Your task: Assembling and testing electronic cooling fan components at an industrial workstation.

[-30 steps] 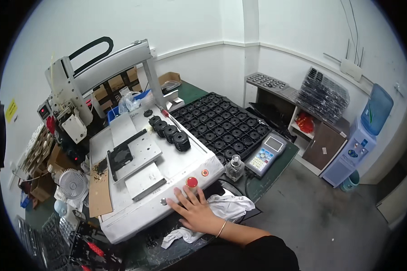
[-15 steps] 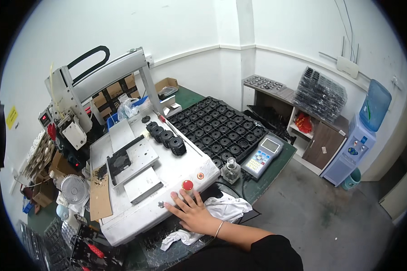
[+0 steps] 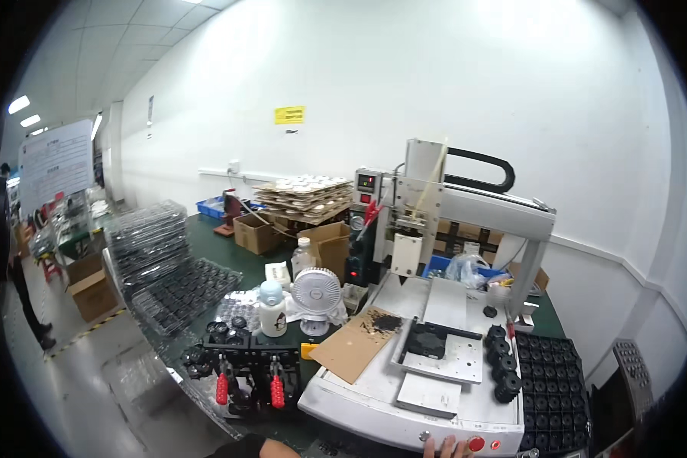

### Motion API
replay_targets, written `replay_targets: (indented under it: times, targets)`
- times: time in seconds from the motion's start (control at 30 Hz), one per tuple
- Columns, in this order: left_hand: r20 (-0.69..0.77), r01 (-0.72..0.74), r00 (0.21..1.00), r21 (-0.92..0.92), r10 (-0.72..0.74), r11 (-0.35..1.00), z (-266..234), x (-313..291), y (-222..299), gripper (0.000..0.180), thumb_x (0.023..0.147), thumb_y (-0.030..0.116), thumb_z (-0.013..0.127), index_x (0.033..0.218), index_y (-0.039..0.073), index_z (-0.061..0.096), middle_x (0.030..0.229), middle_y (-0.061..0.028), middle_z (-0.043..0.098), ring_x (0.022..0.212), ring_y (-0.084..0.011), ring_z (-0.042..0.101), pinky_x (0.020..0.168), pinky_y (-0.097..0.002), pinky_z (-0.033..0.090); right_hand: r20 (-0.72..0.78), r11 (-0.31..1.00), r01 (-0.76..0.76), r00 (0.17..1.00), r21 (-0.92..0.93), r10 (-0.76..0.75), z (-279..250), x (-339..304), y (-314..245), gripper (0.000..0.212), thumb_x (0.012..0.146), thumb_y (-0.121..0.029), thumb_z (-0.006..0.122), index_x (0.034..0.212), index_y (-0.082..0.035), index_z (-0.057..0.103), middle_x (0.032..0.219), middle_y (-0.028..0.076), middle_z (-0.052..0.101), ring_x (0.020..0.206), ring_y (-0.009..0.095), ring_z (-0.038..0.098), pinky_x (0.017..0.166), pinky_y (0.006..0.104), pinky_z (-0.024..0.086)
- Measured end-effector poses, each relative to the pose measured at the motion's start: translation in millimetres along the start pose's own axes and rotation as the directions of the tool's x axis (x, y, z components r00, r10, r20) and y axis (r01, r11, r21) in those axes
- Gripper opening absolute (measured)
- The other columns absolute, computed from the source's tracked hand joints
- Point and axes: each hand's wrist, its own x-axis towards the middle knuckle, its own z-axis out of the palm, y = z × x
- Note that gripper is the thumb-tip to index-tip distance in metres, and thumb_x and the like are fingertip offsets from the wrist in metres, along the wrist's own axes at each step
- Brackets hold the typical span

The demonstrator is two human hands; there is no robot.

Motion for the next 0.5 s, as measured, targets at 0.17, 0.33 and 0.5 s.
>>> replay_targets:
  times: [0.17,0.33,0.5]
  targets:
    - [0.021,-0.033,0.999,-0.159,0.037,0.987,-2.5,18.3,-29.2,0.049,0.089,0.045,0.059,0.114,0.002,0.060,0.114,-0.0133,0.060,0.104,-0.0305,0.057,0.091,-0.0465,0.043,-0.048,0.994,-0.018,0.999,-0.106,0.013,-5.0,10.1,-6.9,0.076,0.073,-0.038,0.073,0.141,-0.021,0.044,0.150,0.019,0.024,0.137,0.044,0.018,0.107,0.0651,0.014]
    - [0.036,-0.130,0.986,-0.431,0.160,0.893,-5.1,36.2,-59.5,0.044,0.092,0.037,0.059,0.117,0.001,0.059,0.113,-0.0139,0.061,0.101,-0.0299,0.059,0.091,-0.0418,0.045,0.002,0.992,-0.018,1.000,-0.121,0.018,4.6,27.3,-2.5,0.076,0.072,-0.042,0.073,0.139,-0.021,0.045,0.149,0.018,0.023,0.136,0.045,0.017,0.106,0.0666,0.013]
    - [0.076,-0.118,0.980,-0.520,0.183,0.846,-56.3,49.0,-68.4,0.030,0.093,0.028,0.059,0.111,0.004,0.062,0.106,-0.0114,0.064,0.093,-0.0268,0.061,0.087,-0.0366,0.046,0.022,0.991,-0.086,0.996,-0.098,0.089,5.4,24.3,-2.5,0.070,0.070,-0.032,0.075,0.133,-0.021,0.046,0.144,0.023,0.024,0.135,0.049,0.015,0.104,0.0694,0.010]
